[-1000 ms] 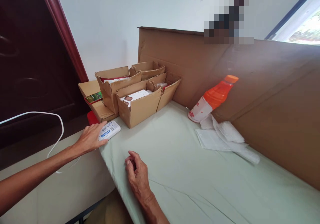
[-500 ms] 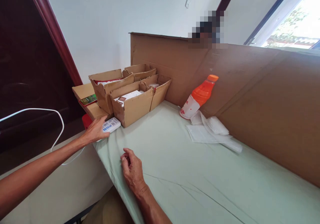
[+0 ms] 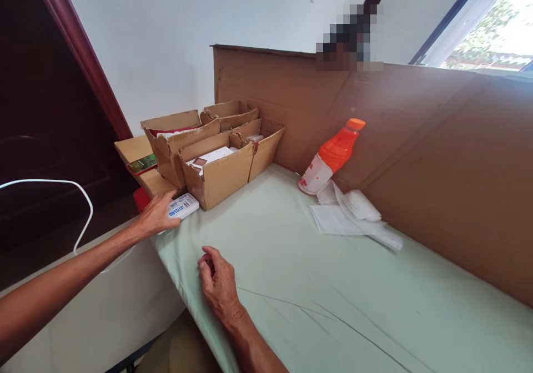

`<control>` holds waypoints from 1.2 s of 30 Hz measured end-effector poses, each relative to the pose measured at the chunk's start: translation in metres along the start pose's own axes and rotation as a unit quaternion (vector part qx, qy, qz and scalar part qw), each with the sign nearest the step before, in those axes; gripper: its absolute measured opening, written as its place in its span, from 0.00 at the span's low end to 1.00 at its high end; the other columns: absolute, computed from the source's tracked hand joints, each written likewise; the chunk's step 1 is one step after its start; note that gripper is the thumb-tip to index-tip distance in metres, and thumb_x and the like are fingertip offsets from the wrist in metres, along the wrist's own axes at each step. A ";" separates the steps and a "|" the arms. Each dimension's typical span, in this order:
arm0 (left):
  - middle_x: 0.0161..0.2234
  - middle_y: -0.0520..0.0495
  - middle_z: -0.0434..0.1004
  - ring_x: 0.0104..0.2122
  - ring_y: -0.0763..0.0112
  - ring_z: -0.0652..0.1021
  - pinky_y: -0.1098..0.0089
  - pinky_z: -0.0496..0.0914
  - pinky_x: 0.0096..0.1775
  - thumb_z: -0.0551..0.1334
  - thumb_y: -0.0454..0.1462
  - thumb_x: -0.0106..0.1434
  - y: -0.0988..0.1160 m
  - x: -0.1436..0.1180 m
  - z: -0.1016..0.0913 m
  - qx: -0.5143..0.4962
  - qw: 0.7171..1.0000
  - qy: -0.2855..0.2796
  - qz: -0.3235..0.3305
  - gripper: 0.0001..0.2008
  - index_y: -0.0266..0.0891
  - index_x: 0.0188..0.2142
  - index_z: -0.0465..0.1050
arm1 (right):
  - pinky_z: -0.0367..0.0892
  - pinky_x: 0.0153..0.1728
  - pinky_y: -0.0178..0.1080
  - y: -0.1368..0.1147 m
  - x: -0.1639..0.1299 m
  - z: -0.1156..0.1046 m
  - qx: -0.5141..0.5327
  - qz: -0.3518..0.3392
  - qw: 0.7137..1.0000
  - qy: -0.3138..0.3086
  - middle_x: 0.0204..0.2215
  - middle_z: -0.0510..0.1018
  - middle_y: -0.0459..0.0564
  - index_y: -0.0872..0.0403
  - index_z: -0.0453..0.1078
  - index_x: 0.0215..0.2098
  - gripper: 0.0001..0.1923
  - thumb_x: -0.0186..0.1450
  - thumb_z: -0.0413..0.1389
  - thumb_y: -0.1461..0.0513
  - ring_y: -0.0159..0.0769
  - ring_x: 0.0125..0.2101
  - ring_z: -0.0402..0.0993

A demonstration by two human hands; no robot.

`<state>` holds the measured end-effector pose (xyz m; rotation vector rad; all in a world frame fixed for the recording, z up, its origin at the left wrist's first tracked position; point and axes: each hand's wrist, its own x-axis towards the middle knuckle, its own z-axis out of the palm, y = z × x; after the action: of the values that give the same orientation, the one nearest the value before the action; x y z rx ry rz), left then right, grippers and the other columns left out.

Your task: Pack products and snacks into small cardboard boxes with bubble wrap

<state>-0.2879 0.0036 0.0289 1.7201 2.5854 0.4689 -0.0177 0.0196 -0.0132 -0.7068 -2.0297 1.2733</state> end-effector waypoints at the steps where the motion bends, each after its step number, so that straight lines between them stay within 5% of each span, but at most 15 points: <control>1: 0.53 0.33 0.75 0.53 0.48 0.75 0.59 0.70 0.51 0.64 0.40 0.51 0.000 0.000 0.001 0.001 1.000 0.001 0.000 0.42 0.31 0.65 0.57 | 0.70 0.33 0.34 -0.001 0.000 0.000 0.000 0.002 1.000 0.000 0.35 0.80 0.49 0.54 0.69 0.53 0.16 0.69 0.50 0.61 0.32 0.31 0.76; 11: 0.56 0.30 0.72 0.55 0.43 0.72 0.50 0.68 0.53 0.60 0.43 0.60 0.008 -0.021 -0.003 0.023 0.999 0.026 0.023 0.35 0.33 0.65 0.57 | 0.69 0.34 0.36 -0.006 -0.001 0.002 -0.012 0.009 1.000 0.001 0.34 0.82 0.47 0.51 0.71 0.52 0.16 0.67 0.51 0.63 0.34 0.31 0.75; 16: 0.58 0.35 0.71 0.57 0.47 0.70 0.50 0.64 0.59 0.57 0.41 0.65 0.053 -0.035 -0.013 -0.030 0.984 0.104 0.140 0.25 0.39 0.60 0.66 | 0.69 0.34 0.34 -0.010 0.003 0.000 0.016 0.029 0.999 -0.023 0.36 0.82 0.46 0.51 0.73 0.48 0.17 0.63 0.53 0.66 0.33 0.32 0.75; 20: 0.58 0.38 0.71 0.58 0.53 0.70 0.54 0.63 0.62 0.55 0.38 0.65 0.092 -0.024 -0.007 -0.062 0.974 0.055 0.209 0.20 0.39 0.55 0.72 | 0.68 0.34 0.33 -0.023 0.001 -0.010 0.048 0.046 0.995 -0.080 0.34 0.80 0.45 0.52 0.75 0.43 0.13 0.61 0.54 0.67 0.32 0.33 0.74; 24: 0.62 0.37 0.67 0.59 0.51 0.70 0.53 0.66 0.61 0.57 0.38 0.63 0.103 -0.002 0.001 -0.068 0.976 0.026 0.203 0.22 0.38 0.56 0.71 | 0.65 0.33 0.33 -0.033 -0.020 -0.033 0.029 0.063 0.990 -0.120 0.33 0.80 0.44 0.52 0.76 0.42 0.11 0.64 0.54 0.64 0.31 0.32 0.73; 30: 0.64 0.36 0.64 0.61 0.50 0.71 0.53 0.68 0.59 0.57 0.40 0.63 0.116 0.011 0.004 -0.086 0.975 -0.001 0.205 0.23 0.37 0.57 0.71 | 0.69 0.34 0.36 -0.025 -0.072 -0.093 0.082 0.137 0.987 -0.011 0.32 0.81 0.47 0.52 0.76 0.41 0.10 0.66 0.55 0.58 0.34 0.31 0.76; 36: 0.67 0.38 0.61 0.52 0.61 0.78 0.60 0.71 0.57 0.62 0.39 0.63 0.186 0.086 0.022 -0.123 0.966 -0.032 0.226 0.24 0.38 0.59 0.70 | 0.72 0.33 0.39 -0.012 -0.113 -0.135 0.161 0.186 0.960 0.138 0.34 0.83 0.52 0.53 0.75 0.41 0.19 0.64 0.61 0.47 0.36 0.29 0.77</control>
<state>-0.1510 0.1522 0.0671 2.1780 1.9755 0.6915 0.1562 0.0110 0.0165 -1.0717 -1.4631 1.5695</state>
